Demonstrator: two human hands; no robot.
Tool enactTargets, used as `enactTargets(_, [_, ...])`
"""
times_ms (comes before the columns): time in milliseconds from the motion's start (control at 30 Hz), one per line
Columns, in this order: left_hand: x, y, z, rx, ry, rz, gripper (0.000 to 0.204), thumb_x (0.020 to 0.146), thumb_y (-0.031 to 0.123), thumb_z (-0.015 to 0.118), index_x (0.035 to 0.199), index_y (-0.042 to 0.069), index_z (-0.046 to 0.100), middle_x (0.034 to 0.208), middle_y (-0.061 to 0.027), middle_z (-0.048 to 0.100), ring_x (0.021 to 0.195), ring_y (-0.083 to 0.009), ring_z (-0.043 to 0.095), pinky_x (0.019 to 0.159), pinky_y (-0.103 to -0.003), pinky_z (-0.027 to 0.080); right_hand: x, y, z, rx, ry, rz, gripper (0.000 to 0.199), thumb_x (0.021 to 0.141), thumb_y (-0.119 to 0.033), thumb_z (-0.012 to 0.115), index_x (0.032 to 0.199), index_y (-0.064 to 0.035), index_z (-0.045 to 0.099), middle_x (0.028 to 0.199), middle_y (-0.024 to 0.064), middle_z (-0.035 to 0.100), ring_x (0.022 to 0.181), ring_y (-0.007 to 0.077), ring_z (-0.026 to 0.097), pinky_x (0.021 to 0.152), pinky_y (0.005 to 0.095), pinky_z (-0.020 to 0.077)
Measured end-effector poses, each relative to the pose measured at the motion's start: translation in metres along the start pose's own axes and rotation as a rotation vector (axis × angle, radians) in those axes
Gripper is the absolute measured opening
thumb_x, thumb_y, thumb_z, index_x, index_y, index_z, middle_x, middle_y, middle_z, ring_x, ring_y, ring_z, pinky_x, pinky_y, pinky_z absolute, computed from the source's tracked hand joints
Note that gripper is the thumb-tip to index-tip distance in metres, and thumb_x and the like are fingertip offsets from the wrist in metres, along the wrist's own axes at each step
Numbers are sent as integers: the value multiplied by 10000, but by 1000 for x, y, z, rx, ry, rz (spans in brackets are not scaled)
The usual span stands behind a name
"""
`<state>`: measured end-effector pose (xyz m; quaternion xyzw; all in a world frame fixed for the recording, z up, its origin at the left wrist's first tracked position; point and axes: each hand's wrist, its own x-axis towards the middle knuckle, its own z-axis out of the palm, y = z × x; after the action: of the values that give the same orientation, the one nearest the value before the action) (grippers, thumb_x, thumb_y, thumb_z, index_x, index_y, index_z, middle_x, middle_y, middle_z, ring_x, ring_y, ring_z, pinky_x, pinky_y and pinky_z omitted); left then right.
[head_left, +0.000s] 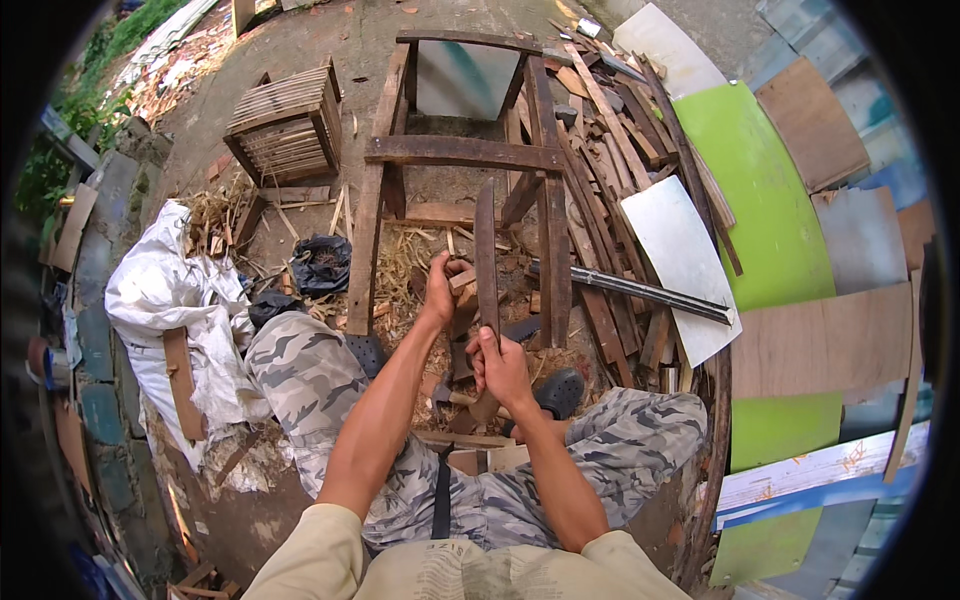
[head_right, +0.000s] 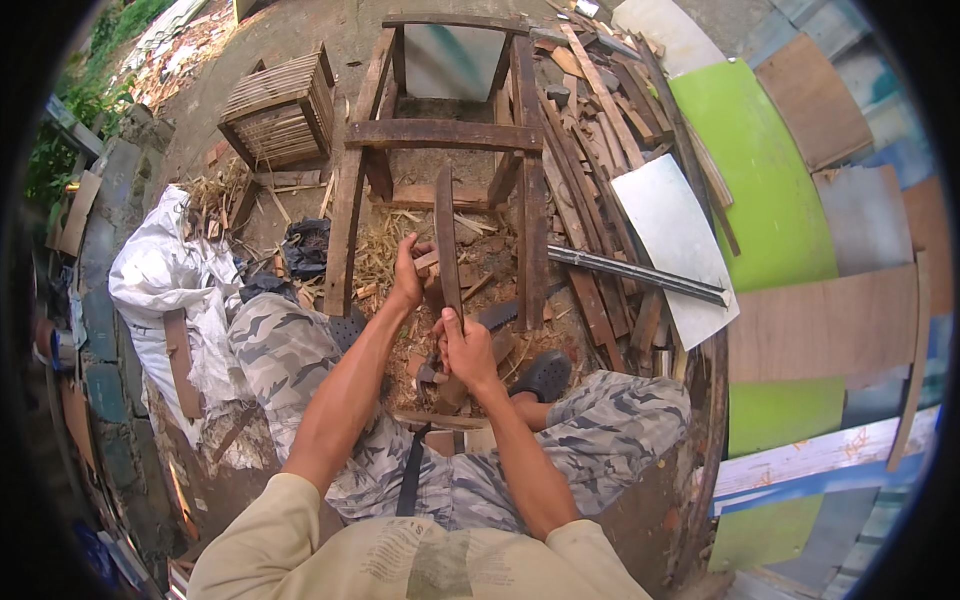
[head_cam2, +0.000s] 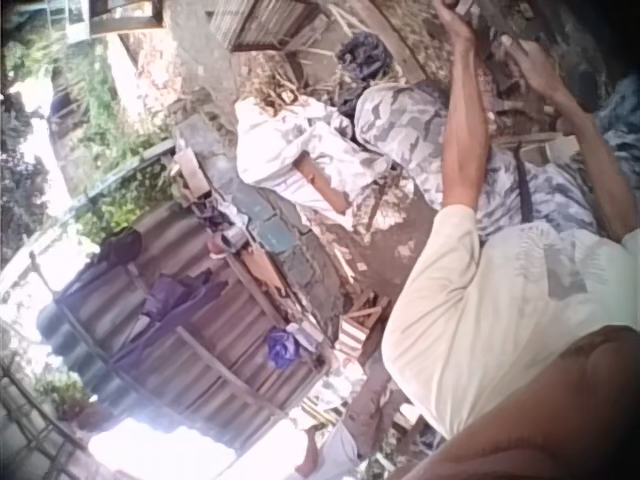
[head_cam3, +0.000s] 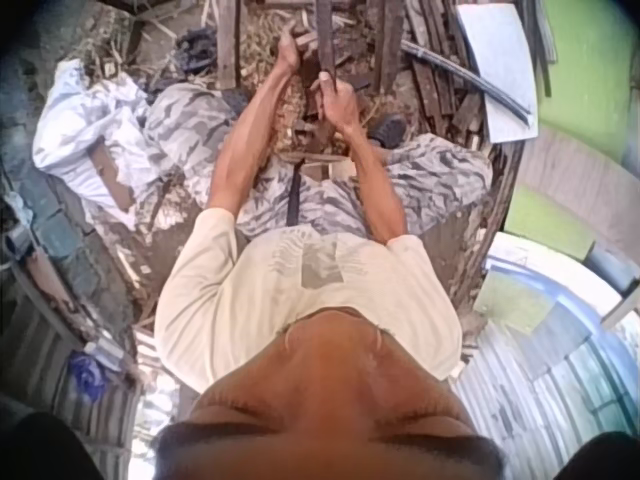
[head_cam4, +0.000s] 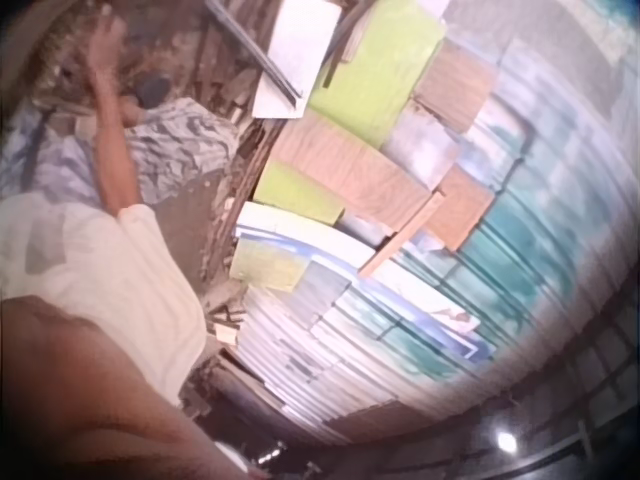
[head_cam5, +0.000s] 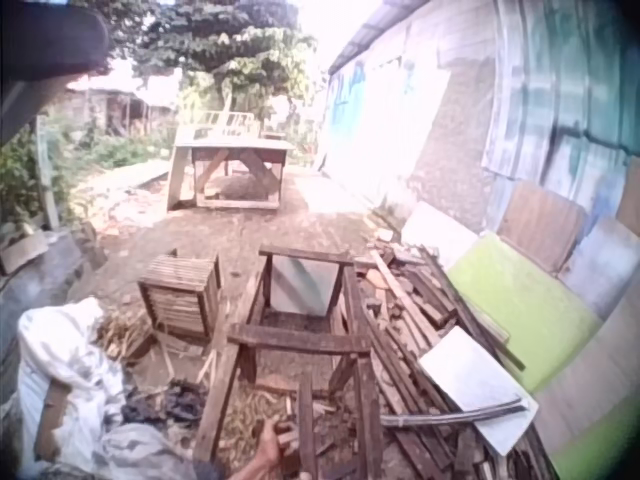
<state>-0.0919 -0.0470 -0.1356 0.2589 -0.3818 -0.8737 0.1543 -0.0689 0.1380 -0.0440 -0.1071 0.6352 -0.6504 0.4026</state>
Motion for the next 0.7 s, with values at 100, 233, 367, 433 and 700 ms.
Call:
enactTargets(100, [3, -3, -9, 87, -67, -28, 600, 961, 577, 414, 895, 43, 678, 787, -64, 685, 691, -171, 618, 667, -306, 477, -12, -1, 5, -508, 222, -537, 467, 1065, -369, 506, 876, 40, 630, 578, 33, 535, 505, 111, 554, 465, 276, 419])
enactTargets(233, [-11, 5, 24, 88, -11, -17, 630, 956, 590, 405, 882, 21, 665, 758, -72, 671, 689, -187, 622, 662, -311, 481, -5, 6, 1, -385, 357, -676, 404, 1053, -337, 519, 941, 21, 666, 547, 137, 535, 509, 271, 600, 517, 383, 450])
enactTargets(367, [1, -1, 5, 23, -40, -28, 632, 953, 594, 411, 940, 11, 656, 784, -93, 677, 704, -205, 638, 693, -327, 503, 20, 24, 3, -680, 307, -414, 434, 1045, -354, 533, 888, 39, 630, 560, 232, 515, 532, 450, 550, 489, 462, 411])
enactTargets(433, [3, -4, -4, 85, -23, -28, 631, 952, 596, 412, 971, 13, 651, 820, -118, 691, 714, -215, 647, 712, -335, 514, 25, 31, 2, -657, 284, -475, 468, 1045, -379, 533, 860, 42, 624, 530, 190, 518, 485, 382, 552, 466, 438, 408])
enactTargets(700, [-6, 8, 14, -5, 51, -32, 604, 981, 569, 358, 802, 62, 633, 691, -31, 636, 615, -147, 564, 592, -291, 440, 3, -31, -12, 239, -155, 319, 577, 1050, -482, 489, 787, 17, 608, 524, 30, 515, 441, 127, 514, 430, 313, 396])
